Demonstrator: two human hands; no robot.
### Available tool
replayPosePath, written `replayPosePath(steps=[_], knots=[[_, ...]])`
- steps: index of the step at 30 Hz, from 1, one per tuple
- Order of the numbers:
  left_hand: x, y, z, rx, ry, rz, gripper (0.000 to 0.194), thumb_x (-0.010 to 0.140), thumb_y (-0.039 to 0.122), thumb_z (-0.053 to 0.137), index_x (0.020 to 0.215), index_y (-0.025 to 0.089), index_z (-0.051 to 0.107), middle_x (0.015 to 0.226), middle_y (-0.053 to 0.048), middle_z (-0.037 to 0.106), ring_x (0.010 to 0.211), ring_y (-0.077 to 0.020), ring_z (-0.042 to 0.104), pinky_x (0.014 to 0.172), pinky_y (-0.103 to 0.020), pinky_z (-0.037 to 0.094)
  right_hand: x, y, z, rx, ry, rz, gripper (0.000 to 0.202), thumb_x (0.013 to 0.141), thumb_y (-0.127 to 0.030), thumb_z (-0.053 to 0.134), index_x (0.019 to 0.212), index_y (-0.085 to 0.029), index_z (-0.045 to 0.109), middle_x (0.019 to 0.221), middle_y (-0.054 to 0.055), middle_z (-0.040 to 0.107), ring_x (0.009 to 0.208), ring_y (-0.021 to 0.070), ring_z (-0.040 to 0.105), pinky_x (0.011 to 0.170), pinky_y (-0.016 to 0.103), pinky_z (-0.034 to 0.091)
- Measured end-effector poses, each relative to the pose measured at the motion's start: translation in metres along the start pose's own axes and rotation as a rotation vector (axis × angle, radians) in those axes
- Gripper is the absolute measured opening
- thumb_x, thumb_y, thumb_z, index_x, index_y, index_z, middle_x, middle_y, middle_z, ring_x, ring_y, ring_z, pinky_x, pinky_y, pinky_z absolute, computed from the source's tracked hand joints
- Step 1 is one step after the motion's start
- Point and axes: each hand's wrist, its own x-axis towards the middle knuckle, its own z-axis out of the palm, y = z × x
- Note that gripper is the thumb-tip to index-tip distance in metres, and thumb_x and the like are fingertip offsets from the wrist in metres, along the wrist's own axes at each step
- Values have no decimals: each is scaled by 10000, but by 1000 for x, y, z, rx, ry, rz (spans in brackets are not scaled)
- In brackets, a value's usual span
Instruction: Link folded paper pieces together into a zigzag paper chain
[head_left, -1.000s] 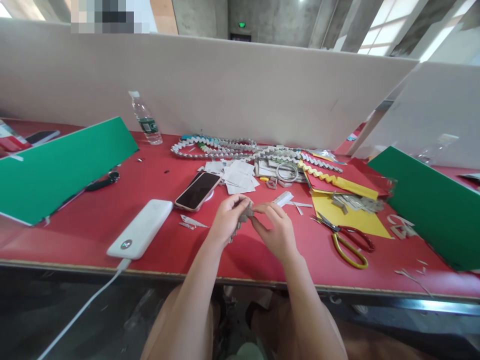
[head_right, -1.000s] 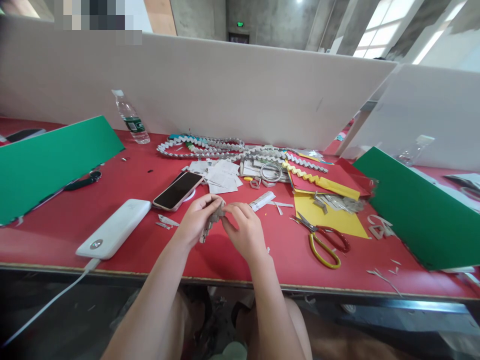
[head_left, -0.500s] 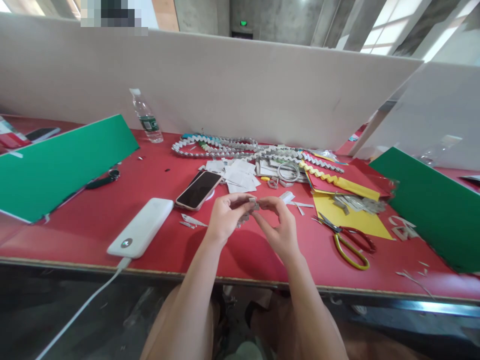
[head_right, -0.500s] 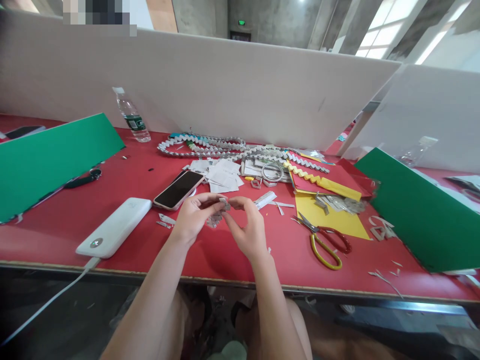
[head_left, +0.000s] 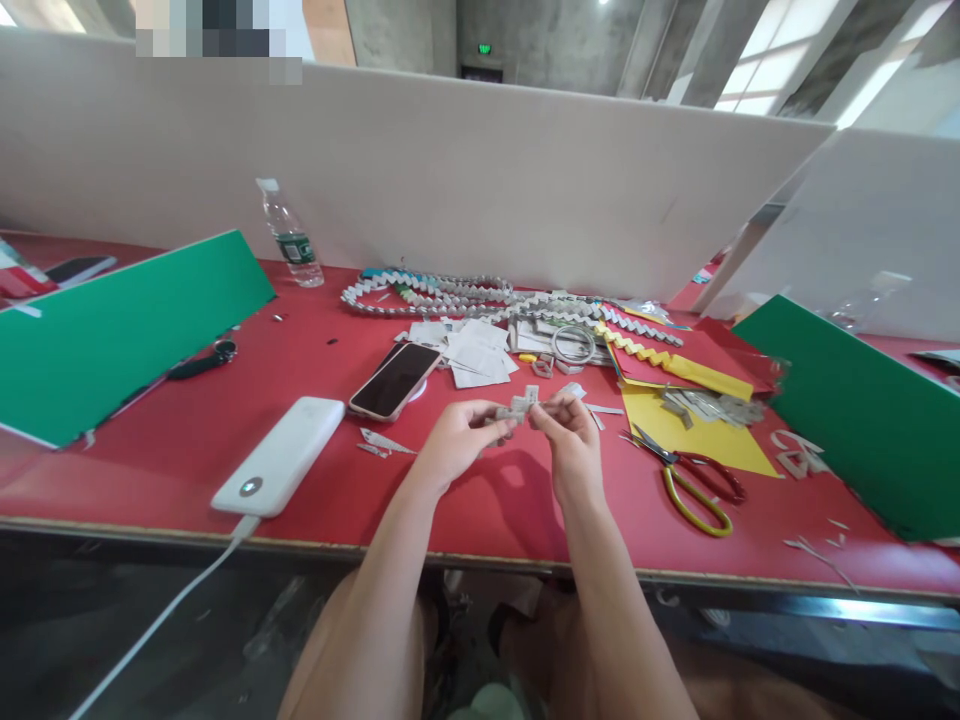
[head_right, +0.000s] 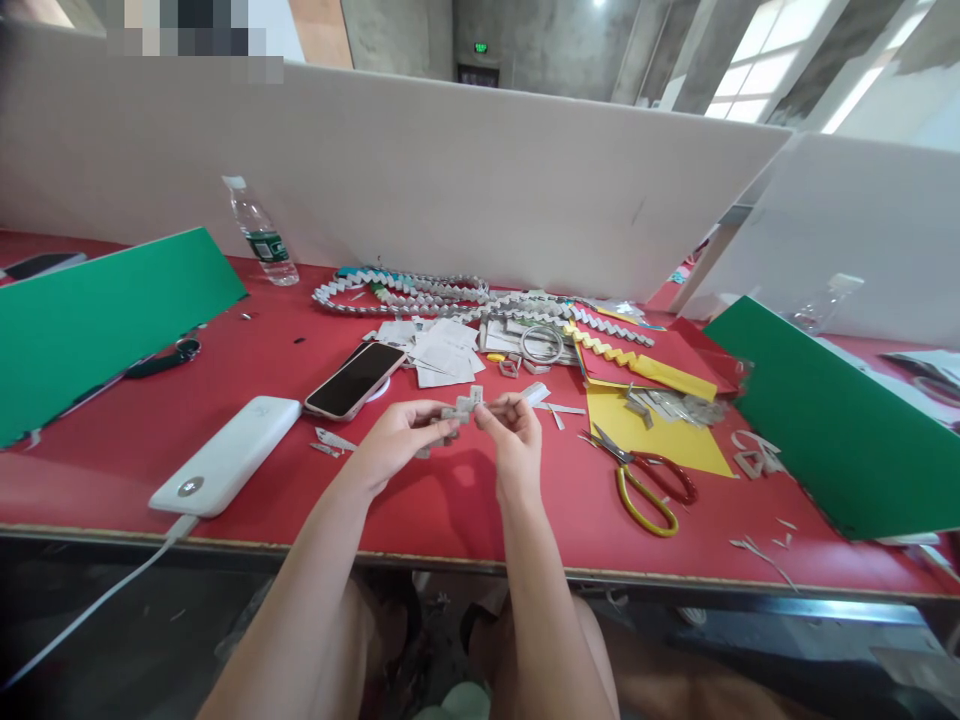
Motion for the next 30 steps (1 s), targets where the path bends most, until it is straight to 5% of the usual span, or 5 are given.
replayPosePath(steps=[8, 12, 19, 30], knots=[[2, -9, 9, -91, -127, -142, 346, 732, 359, 631, 1031, 188, 602, 899, -93, 667, 792, -175, 637, 642, -272, 485, 4, -4, -7, 1, 69, 22, 240, 598, -270, 714, 703, -194, 511, 639, -53, 492, 582, 84, 503, 601, 242, 435], [3, -8, 10, -157, -73, -123, 452, 721, 297, 660, 1143, 219, 518, 982, -110, 655, 836, -197, 646, 662, -301, 508, 4, -7, -7, -24, 123, -49, 253, 584, -258, 726, 682, -190, 503, 651, -52, 505, 604, 86, 518, 608, 240, 438], [4, -7, 9, -105, -28, -92, 404, 725, 258, 657, 1104, 190, 533, 973, -109, 660, 813, -196, 655, 678, -306, 519, 11, 2, -13, 49, 63, 165, 277, 611, -348, 722, 814, -189, 621, 753, -5, 611, 647, 100, 572, 639, 247, 503], [6, -10, 9, -115, 6, -94, 321, 769, 234, 593, 1085, 209, 546, 951, -101, 680, 806, -192, 660, 643, -281, 513, 13, -1, -18, 60, 59, 241, 230, 604, -304, 734, 779, -202, 624, 726, -29, 611, 621, 82, 579, 592, 193, 505]])
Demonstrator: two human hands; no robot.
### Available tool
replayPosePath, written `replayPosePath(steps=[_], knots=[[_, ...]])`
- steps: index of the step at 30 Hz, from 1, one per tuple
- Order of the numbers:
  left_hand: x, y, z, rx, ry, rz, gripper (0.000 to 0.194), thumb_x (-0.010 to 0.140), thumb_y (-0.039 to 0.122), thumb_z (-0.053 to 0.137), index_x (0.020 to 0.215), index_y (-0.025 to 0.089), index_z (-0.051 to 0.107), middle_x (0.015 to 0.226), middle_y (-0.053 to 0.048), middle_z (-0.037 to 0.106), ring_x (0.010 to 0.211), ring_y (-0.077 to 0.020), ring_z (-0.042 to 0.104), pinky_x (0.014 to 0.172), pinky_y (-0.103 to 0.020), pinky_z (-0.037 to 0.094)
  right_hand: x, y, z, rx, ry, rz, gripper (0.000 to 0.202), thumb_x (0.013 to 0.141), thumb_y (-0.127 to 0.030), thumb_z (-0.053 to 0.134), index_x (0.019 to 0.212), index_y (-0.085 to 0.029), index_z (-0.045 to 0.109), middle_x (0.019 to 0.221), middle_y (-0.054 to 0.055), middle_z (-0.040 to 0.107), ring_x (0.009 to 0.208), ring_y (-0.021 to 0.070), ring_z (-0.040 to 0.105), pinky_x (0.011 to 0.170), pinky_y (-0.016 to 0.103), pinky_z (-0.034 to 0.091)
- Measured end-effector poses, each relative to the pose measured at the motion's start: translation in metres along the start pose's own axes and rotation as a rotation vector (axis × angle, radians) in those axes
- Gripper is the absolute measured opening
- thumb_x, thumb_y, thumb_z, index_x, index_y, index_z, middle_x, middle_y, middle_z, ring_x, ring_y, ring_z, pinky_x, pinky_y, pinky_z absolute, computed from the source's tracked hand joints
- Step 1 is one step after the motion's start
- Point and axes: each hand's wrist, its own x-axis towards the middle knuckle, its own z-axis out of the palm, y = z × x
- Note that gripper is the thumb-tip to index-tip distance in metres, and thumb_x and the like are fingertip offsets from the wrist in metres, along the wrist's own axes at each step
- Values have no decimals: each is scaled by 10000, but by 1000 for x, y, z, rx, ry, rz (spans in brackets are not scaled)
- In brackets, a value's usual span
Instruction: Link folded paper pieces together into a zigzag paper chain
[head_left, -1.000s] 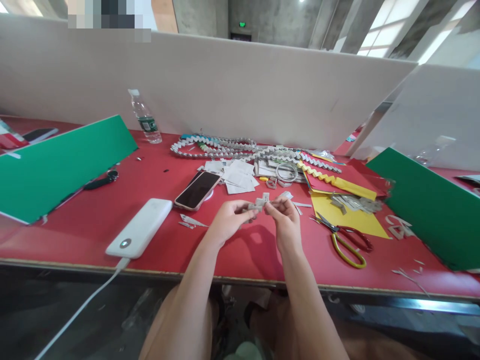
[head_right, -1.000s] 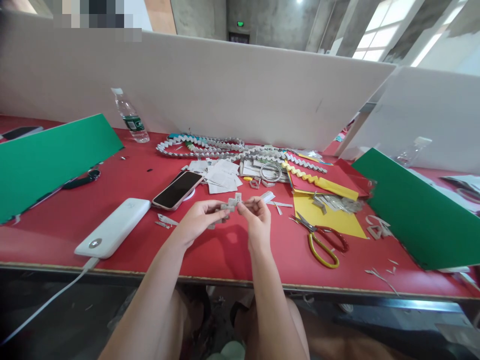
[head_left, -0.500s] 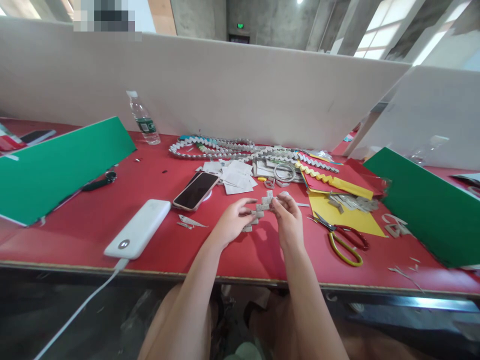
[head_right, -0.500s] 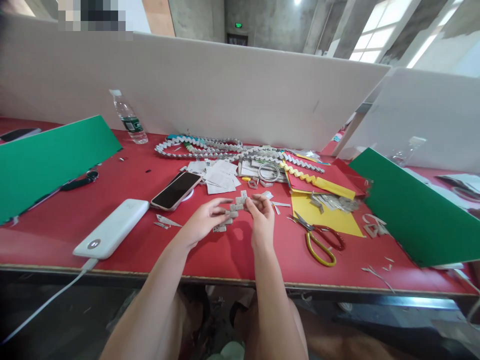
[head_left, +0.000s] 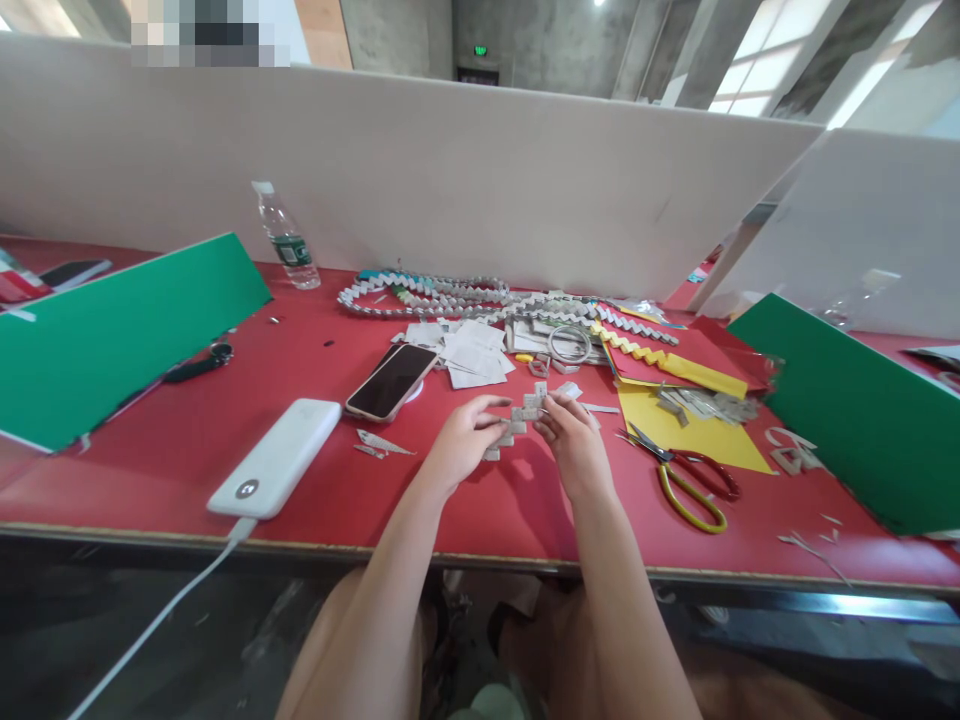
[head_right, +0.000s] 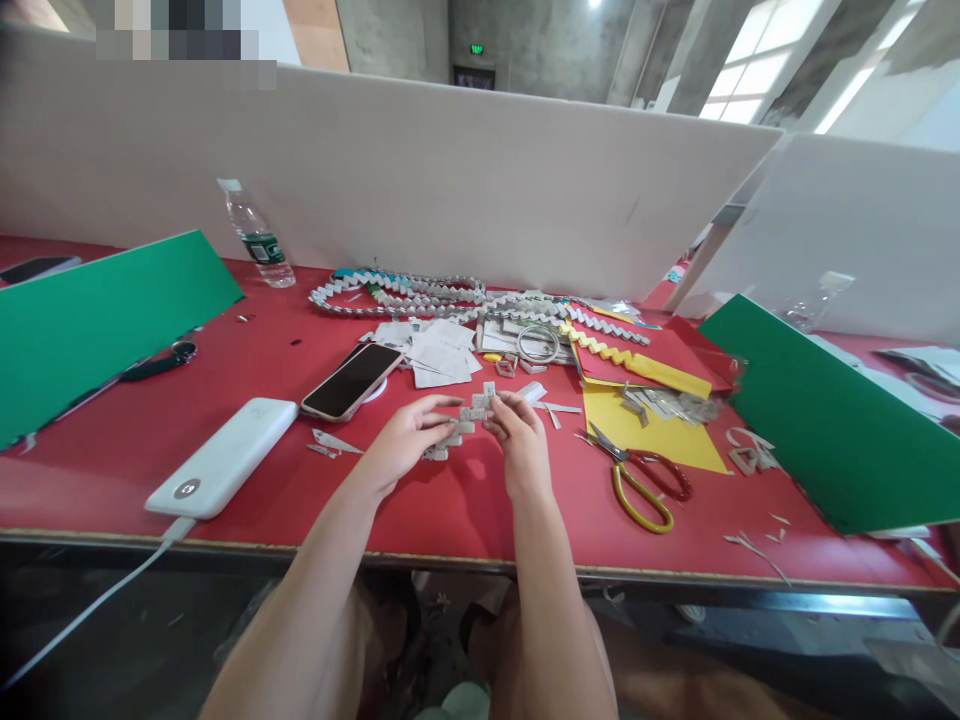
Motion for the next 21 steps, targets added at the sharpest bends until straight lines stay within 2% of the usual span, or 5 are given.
replayPosePath(steps=[5, 8, 12, 15, 21], knots=[[-3, 2, 1, 25, -29, 73, 417, 777, 279, 574, 1188, 256, 503, 1007, -94, 650, 825, -183, 647, 597, -241, 500, -2, -1, 2, -33, -14, -19, 225, 603, -314, 732, 762, -201, 620, 707, -28, 605, 610, 91, 575, 589, 215, 503], [-5, 4, 5, 112, -22, 163, 431, 773, 295, 567, 1199, 270, 511, 1044, -84, 612, 822, -174, 630, 575, -221, 489, -6, -1, 5, -56, -4, -88, 227, 608, -320, 728, 754, -184, 617, 690, -23, 600, 615, 94, 568, 607, 228, 497], [-5, 4, 9, 260, 27, 313, 441, 698, 243, 643, 1132, 237, 567, 948, -54, 612, 754, -147, 597, 660, -243, 483, -11, -3, 10, -117, -8, -236, 217, 641, -320, 712, 760, -175, 603, 710, -18, 608, 656, 99, 566, 651, 244, 483], [-4, 3, 10, 282, 51, 381, 421, 691, 218, 647, 1106, 225, 580, 903, -42, 620, 763, -146, 586, 709, -248, 467, -13, -6, 9, -165, -33, -258, 239, 633, -318, 721, 798, -181, 617, 692, -17, 621, 651, 110, 570, 654, 261, 477], [-2, 2, 11, 213, 47, 322, 340, 769, 350, 557, 1058, 177, 603, 742, -38, 628, 641, -142, 574, 592, -243, 458, -11, -11, 3, -256, -137, -176, 217, 620, -342, 722, 736, -168, 666, 657, 9, 646, 592, 118, 556, 606, 269, 457]])
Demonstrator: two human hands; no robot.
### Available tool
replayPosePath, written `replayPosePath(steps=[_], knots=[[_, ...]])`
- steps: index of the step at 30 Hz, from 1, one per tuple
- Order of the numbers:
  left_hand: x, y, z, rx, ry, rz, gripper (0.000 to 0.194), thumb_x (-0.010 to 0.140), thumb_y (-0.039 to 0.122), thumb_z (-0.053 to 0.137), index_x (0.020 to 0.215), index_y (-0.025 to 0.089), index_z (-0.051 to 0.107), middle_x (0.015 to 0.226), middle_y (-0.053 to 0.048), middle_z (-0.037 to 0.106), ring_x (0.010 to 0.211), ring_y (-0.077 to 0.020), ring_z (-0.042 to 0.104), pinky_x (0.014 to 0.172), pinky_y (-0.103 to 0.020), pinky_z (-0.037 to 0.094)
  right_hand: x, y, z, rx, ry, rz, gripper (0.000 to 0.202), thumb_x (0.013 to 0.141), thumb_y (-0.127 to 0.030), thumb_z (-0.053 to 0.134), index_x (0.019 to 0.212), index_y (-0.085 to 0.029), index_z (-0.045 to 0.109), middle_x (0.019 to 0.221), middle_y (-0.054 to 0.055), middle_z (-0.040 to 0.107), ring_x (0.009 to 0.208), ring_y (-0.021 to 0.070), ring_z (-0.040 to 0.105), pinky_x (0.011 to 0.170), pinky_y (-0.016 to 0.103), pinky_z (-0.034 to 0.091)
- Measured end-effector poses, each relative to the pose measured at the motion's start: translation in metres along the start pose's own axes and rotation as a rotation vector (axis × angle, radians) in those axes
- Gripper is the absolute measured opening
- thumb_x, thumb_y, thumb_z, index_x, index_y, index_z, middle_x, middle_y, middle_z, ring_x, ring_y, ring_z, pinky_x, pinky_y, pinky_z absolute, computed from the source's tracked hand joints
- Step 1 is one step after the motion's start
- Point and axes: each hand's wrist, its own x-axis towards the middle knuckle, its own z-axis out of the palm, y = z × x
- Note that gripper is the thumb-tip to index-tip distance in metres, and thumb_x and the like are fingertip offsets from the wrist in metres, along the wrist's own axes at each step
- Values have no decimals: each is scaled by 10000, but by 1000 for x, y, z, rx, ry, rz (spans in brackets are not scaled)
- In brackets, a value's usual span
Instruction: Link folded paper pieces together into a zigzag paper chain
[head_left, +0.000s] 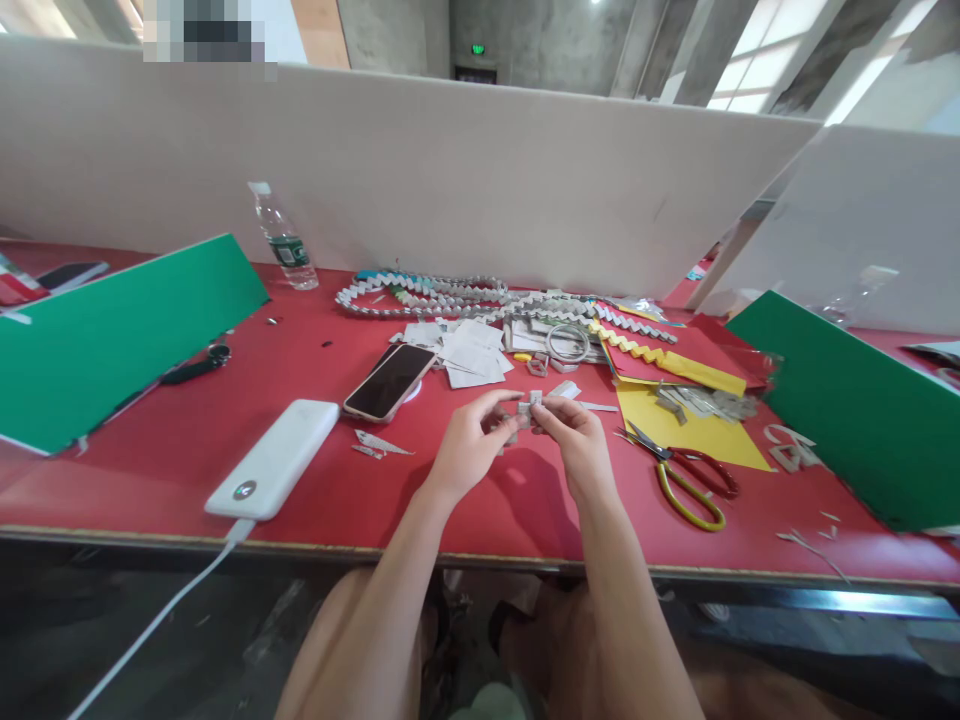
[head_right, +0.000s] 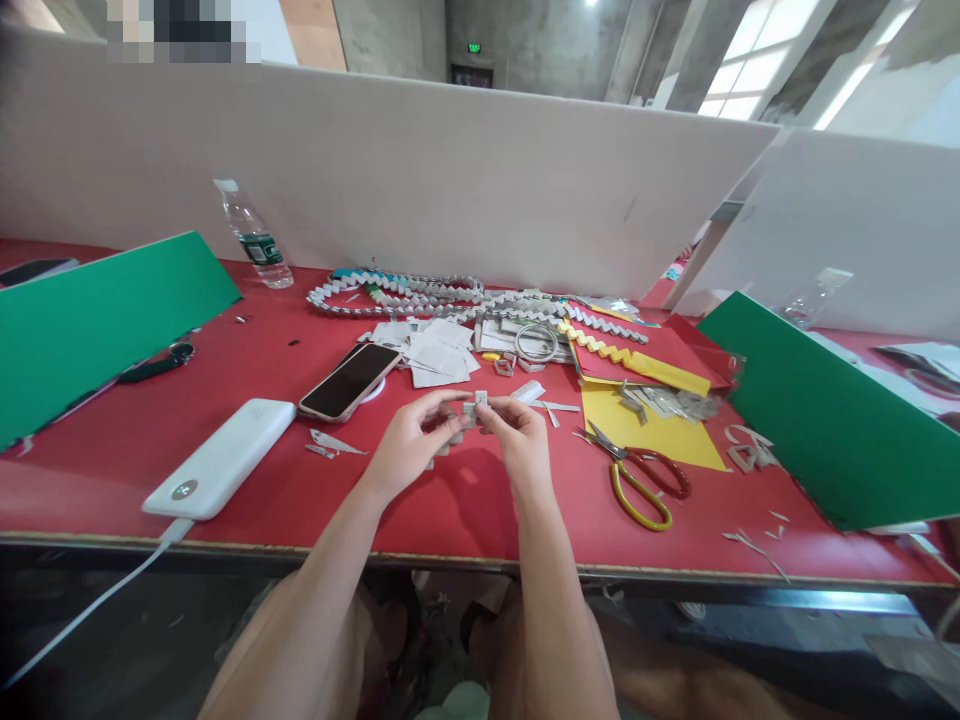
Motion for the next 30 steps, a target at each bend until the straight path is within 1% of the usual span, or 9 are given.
replayPosePath(steps=[3, 5, 11, 18, 24, 27, 30], knots=[[1, -1, 0, 12, -10, -17, 293, 768, 389, 550, 910, 152, 647, 727, -48, 640, 618, -143, 574, 570, -240, 455, -1, 3, 2, 17, 28, -55, 183, 635, -330, 713, 711, -177, 646, 627, -9, 622, 583, 110, 535, 606, 264, 442], [2, 0, -1, 14, -31, -27, 285, 761, 399, 556, 862, 150, 651, 745, -52, 647, 613, -139, 572, 554, -232, 451, -2, 6, 5, 42, 46, -84, 171, 649, -326, 701, 708, -182, 630, 618, -19, 601, 576, 106, 521, 603, 263, 435], [0, 6, -4, -35, -70, -57, 290, 752, 411, 560, 824, 143, 644, 674, -30, 606, 569, -120, 541, 532, -223, 446, -5, 11, 15, 118, 107, -135, 159, 688, -313, 668, 732, -176, 602, 647, -19, 574, 607, 103, 510, 617, 256, 425], [0, 7, 1, 40, -34, -11, 257, 771, 380, 533, 718, 136, 594, 631, -20, 582, 556, -112, 520, 523, -211, 411, -4, 14, 19, 191, 184, -141, 156, 666, -301, 680, 709, -176, 597, 645, -23, 550, 599, 98, 487, 604, 246, 407], [-2, 6, 5, 146, 1, 23, 248, 787, 369, 505, 720, 143, 583, 605, -4, 555, 547, -109, 506, 501, -201, 391, -3, 16, 20, 271, 189, -106, 133, 651, -275, 691, 696, -178, 611, 647, -27, 551, 605, 96, 482, 612, 241, 401], [-1, 3, 7, 150, 21, 22, 248, 788, 371, 499, 714, 146, 570, 590, 2, 543, 534, -106, 496, 489, -199, 385, -3, 18, 22, 315, 210, -94, 123, 639, -257, 703, 688, -177, 623, 650, -30, 556, 608, 89, 480, 610, 231, 395], [0, 1, 6, 134, 7, 10, 242, 783, 370, 505, 708, 147, 560, 590, 5, 539, 531, -105, 498, 488, -201, 387, -2, 20, 23, 337, 233, -84, 121, 631, -247, 712, 694, -178, 635, 661, -29, 568, 619, 87, 487, 613, 226, 396]])
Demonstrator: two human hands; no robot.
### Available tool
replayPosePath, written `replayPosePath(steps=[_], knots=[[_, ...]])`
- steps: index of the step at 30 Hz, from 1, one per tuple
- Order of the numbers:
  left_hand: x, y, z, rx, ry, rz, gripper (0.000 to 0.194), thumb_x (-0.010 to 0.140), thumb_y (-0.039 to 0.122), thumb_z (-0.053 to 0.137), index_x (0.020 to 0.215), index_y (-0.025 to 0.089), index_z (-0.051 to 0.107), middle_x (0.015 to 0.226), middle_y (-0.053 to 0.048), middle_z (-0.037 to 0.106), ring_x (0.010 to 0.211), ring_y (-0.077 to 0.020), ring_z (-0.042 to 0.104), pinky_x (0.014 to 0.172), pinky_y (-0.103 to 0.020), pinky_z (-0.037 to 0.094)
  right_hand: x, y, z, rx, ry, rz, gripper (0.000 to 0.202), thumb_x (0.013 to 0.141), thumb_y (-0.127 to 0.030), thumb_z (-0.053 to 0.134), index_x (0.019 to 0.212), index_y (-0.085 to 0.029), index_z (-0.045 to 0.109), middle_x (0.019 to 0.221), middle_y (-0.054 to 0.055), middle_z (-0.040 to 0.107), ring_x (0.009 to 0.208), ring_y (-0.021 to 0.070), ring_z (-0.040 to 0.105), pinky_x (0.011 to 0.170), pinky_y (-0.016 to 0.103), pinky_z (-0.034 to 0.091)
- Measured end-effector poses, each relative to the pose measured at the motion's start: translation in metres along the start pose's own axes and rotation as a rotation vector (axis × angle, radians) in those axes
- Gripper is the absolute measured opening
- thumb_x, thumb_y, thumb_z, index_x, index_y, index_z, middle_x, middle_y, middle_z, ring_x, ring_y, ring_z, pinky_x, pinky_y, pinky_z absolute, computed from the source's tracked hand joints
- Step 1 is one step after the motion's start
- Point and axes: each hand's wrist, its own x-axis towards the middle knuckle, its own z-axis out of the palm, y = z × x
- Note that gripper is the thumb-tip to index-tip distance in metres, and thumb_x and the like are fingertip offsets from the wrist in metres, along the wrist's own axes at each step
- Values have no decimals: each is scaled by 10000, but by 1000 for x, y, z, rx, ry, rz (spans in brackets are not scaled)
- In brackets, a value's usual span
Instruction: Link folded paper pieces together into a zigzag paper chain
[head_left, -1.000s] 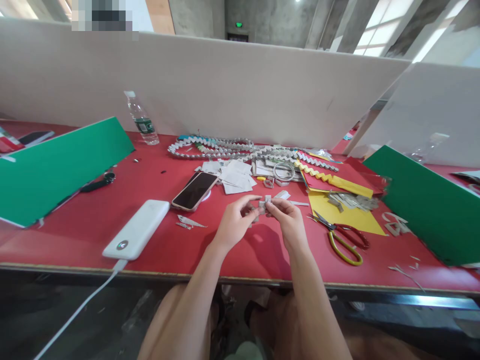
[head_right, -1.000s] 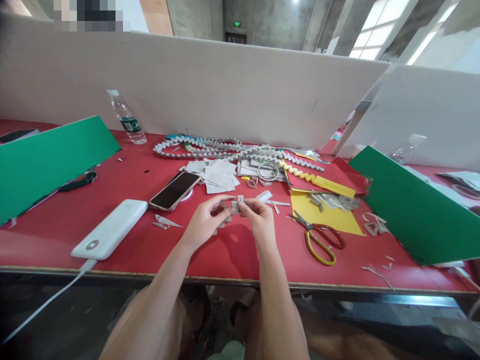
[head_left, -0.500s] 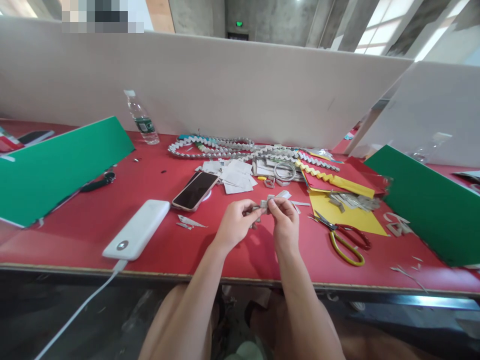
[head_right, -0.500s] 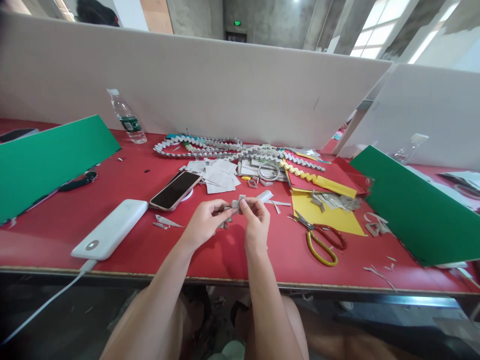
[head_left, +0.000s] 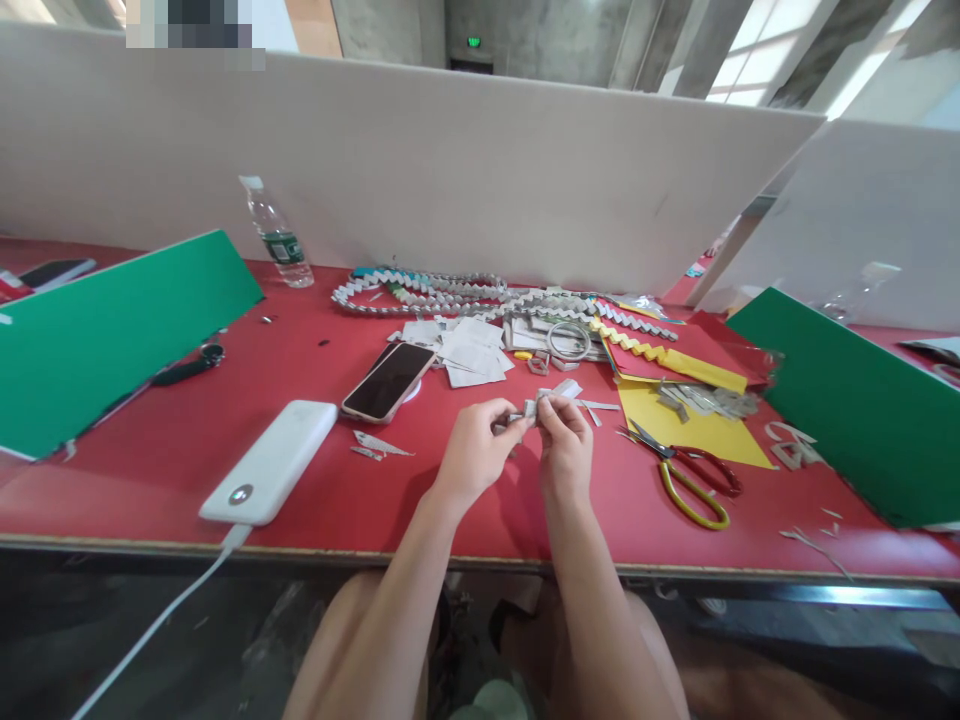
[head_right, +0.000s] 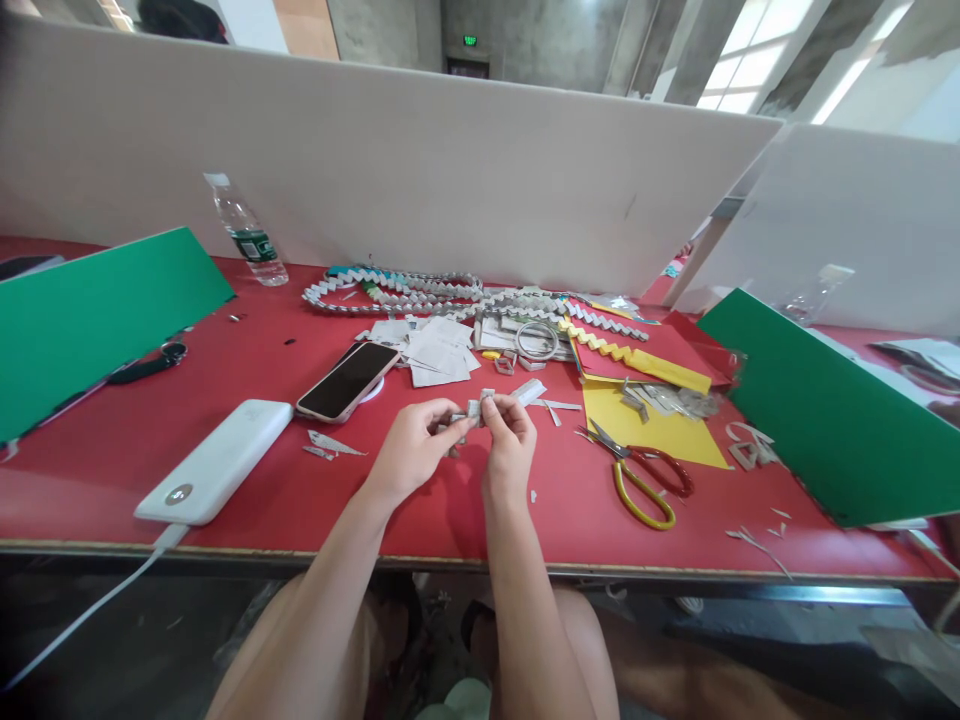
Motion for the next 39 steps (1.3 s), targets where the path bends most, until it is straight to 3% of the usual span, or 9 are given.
replayPosePath(steps=[11, 20, 27, 33, 36, 39], knots=[[-1, 1, -9, -156, -64, -106, 205, 761, 327, 554, 796, 133, 609, 702, -30, 616, 621, -132, 568, 553, -227, 457, 0, -2, 2, -96, -25, 11, 163, 626, -291, 720, 711, -174, 644, 678, -16, 597, 639, 102, 526, 634, 245, 433], [-3, 3, -15, -493, -359, -289, 317, 744, 186, 602, 1057, 137, 603, 958, -106, 659, 693, -144, 640, 653, -259, 486, 7, -16, -2, -61, 95, 64, 206, 606, -324, 732, 742, -189, 655, 705, -25, 623, 627, 93, 562, 606, 225, 466], [1, 0, -16, -609, -189, -382, 364, 806, 237, 540, 1164, 172, 533, 1070, -124, 634, 709, -178, 662, 658, -333, 527, 6, -19, -6, -64, 35, 155, 215, 600, -286, 731, 781, -191, 668, 727, -11, 652, 622, 93, 582, 587, 215, 479], [0, 1, -18, -469, -123, -311, 424, 742, 226, 631, 1154, 190, 540, 1024, -103, 652, 821, -178, 647, 709, -288, 506, 9, -22, -14, -162, 63, 99, 251, 583, -288, 741, 804, -195, 666, 743, -10, 646, 636, 93, 569, 580, 213, 467], [0, 0, -16, -408, -155, -328, 462, 721, 252, 654, 1162, 204, 528, 1017, -105, 649, 833, -193, 643, 663, -282, 501, 9, -24, -18, -251, -36, 107, 251, 586, -302, 738, 798, -193, 661, 700, -14, 635, 613, 95, 552, 577, 218, 456], [0, -3, -9, -375, -180, -292, 426, 740, 310, 628, 1135, 174, 549, 936, -98, 661, 837, -194, 629, 680, -287, 493, 7, -25, -20, -360, -246, 149, 241, 620, -340, 712, 798, -184, 664, 662, -7, 623, 580, 99, 528, 561, 228, 442]])
